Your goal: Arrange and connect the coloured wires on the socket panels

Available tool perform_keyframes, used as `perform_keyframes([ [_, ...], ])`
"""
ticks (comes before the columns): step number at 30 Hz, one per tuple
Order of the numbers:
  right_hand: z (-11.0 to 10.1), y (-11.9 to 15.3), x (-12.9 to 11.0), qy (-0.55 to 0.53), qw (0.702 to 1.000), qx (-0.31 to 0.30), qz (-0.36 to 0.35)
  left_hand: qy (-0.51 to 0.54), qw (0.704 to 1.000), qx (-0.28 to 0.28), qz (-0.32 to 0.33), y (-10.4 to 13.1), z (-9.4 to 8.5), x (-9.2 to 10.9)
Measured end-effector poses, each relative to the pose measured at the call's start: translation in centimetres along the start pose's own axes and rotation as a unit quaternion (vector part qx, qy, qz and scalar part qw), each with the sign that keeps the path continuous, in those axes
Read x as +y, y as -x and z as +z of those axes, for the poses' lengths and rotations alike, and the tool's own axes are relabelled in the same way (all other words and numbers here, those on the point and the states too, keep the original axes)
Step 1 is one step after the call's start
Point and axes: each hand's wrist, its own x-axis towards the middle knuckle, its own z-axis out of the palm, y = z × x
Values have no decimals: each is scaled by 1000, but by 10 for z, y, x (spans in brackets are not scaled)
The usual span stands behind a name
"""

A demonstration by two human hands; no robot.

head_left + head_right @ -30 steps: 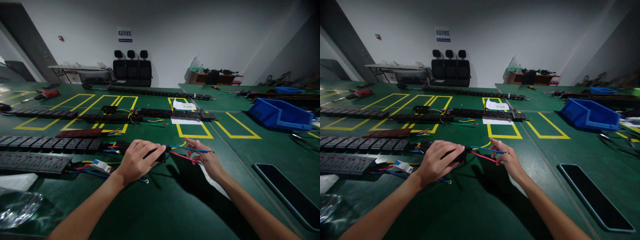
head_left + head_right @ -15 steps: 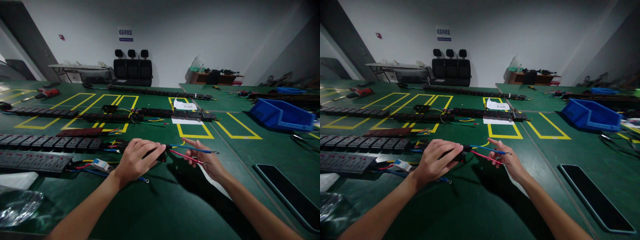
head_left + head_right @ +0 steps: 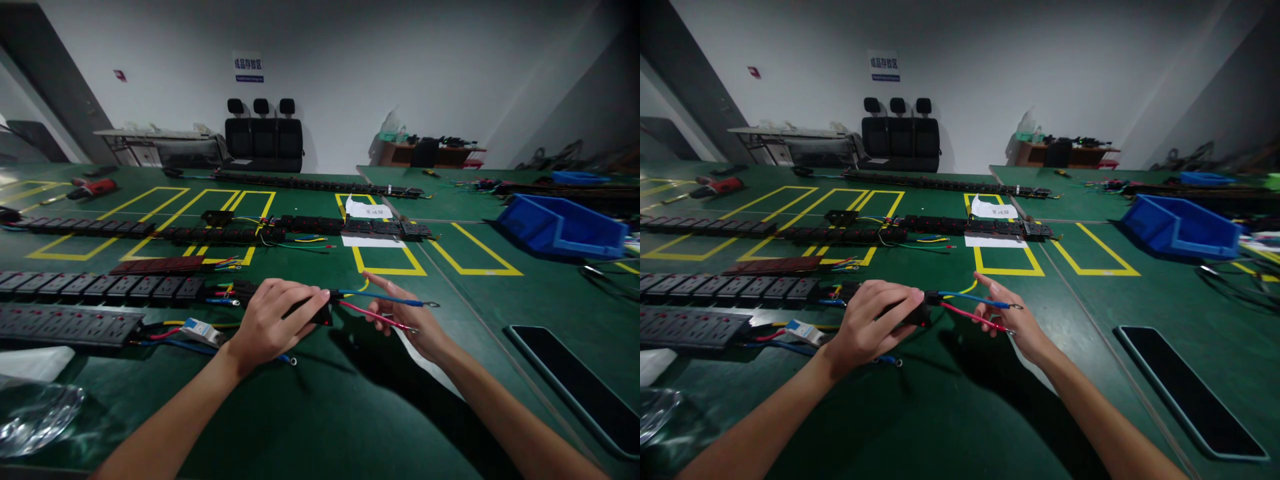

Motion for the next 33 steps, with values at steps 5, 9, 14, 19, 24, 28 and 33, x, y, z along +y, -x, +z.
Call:
perform_keyframes([
  [5, 0, -1, 1, -1, 1000, -5, 4, -2, 1000, -4, 5, -2, -1, 0],
  [9, 0, -1, 0, 7, 1000, -2, 2, -11, 1000, -11, 13, -2, -1, 0],
  [14, 1, 0, -1, 8, 1000, 2, 6, -11, 1000, -14, 16, -3, -1, 0],
  [19, 0, 0, 0, 4, 1000, -1, 8, -14, 1000, -14, 14, -2, 0, -1],
  [24, -1, -1, 3, 8, 1000, -5, -3, -19, 1000, -15, 5, -2, 1, -1],
  [28, -1, -1, 3, 16, 1000, -3, -14, -17, 1000, -18, -16, -2, 1, -1],
  [33, 0, -1, 2, 19, 1000, 9, -23, -29, 999, -10, -35, -3, 0, -1],
])
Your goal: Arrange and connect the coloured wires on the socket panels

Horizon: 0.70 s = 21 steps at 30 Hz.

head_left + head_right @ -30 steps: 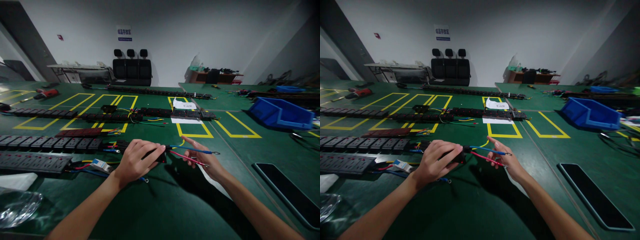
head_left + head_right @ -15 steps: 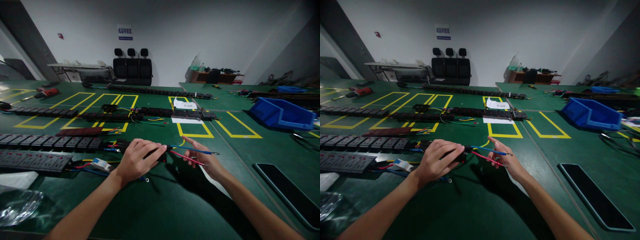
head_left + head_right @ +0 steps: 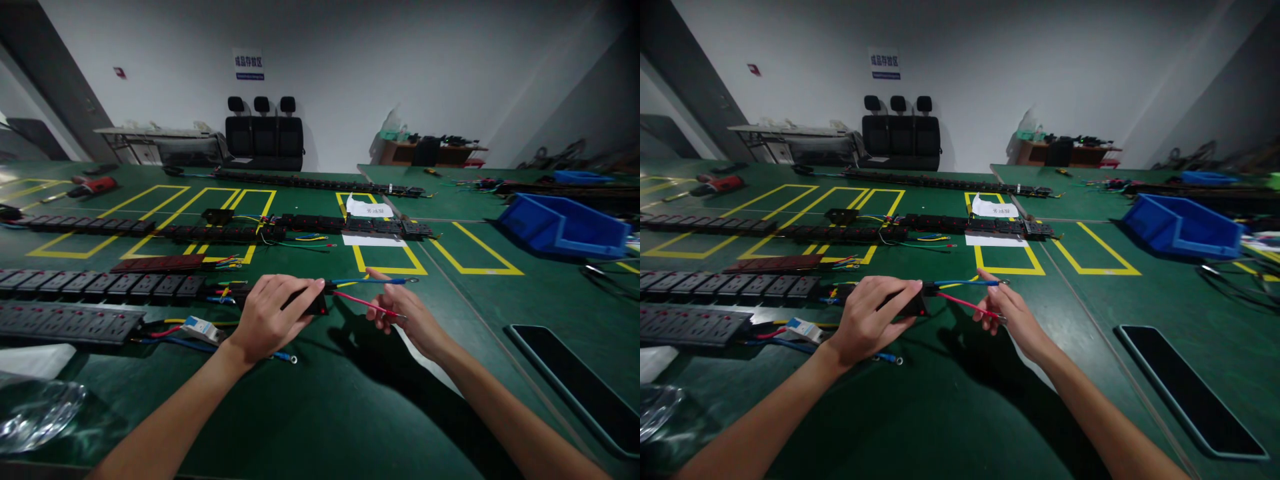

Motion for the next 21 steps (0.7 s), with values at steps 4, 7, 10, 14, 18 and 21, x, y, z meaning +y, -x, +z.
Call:
perform_keyframes([
  [4, 0, 1, 1, 2, 1000, -3, -7, -8, 1000, -2, -16, 0, 1, 0],
  [7, -1, 1, 0, 3, 1000, 2, -2, -13, 1000, -2, -27, 1, 2, -1],
  [10, -1, 1, -1, -7, 1000, 4, 6, -23, 999, 5, -43, 2, 3, -1],
  [14, -2, 2, -3, -10, 1000, -17, 2, -36, 997, 8, -74, 3, 4, -1],
  [18, 1, 3, -1, -20, 1000, -6, -15, -45, 994, 0, -95, 4, 7, -2],
  [21, 3, 2, 2, -46, 996, 47, -58, -36, 994, -9, -105, 5, 9, -3],
])
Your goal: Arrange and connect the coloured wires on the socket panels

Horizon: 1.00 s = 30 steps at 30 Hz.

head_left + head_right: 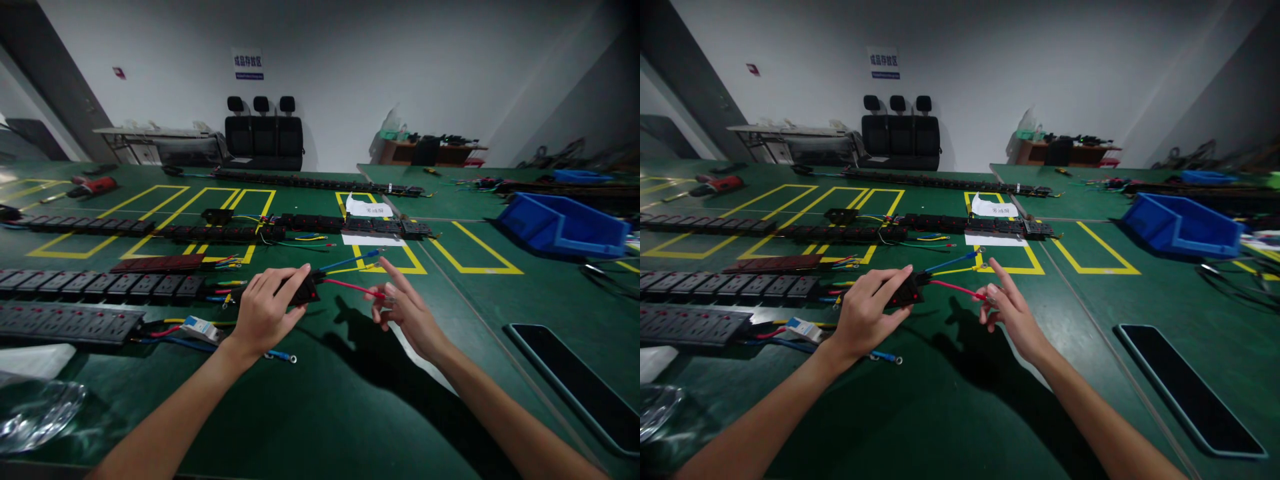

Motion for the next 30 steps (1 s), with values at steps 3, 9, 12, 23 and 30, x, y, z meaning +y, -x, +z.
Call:
perform_keyframes([
  [3, 0, -2, 1, -11, 998, 43, -48, 4, 1000, -2, -13, 1, 1, -1],
  [9, -4, -3, -1, -7, 998, 44, -53, -4, 1000, 5, -17, 0, 1, -1],
  [12, -5, -2, -2, 2, 999, 23, -47, -4, 1000, 2, -17, 0, 0, 0],
  [23, -10, -1, 1, 41, 992, -90, -73, 2, 1000, 2, -23, 1, 1, -1],
  [30, -12, -1, 2, 37, 987, -140, -70, 9, 1000, -8, -8, 1, 0, 0],
])
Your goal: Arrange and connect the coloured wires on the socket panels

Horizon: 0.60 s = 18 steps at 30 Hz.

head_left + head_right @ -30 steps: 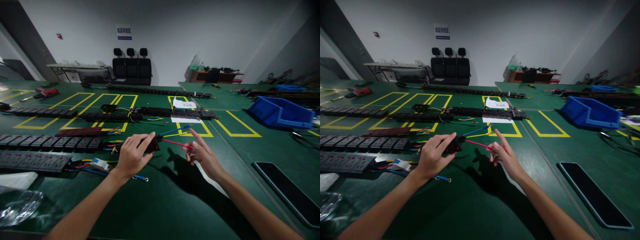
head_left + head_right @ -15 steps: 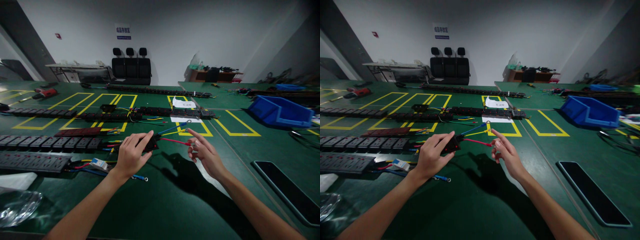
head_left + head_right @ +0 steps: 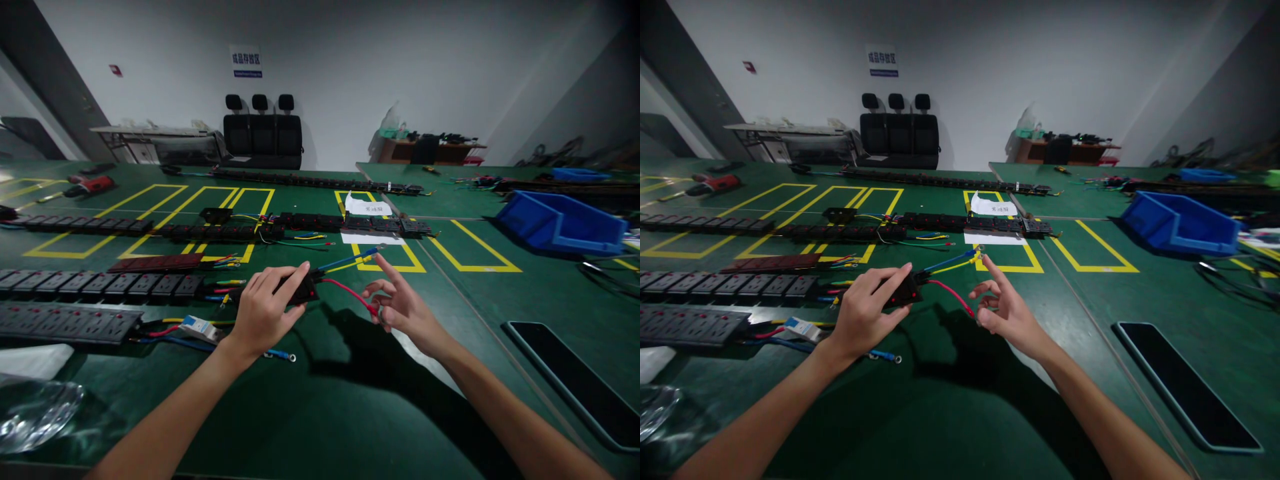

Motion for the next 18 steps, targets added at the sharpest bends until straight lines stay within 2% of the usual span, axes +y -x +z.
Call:
perform_keyframes([
  [9, 1, 1, 1, 2, 999, -7, 37, -8, 1000, -14, 5, 0, -1, 0],
  [18, -1, 0, 4, 40, 998, -19, 35, -19, 999, -11, 24, -1, -2, 1],
])
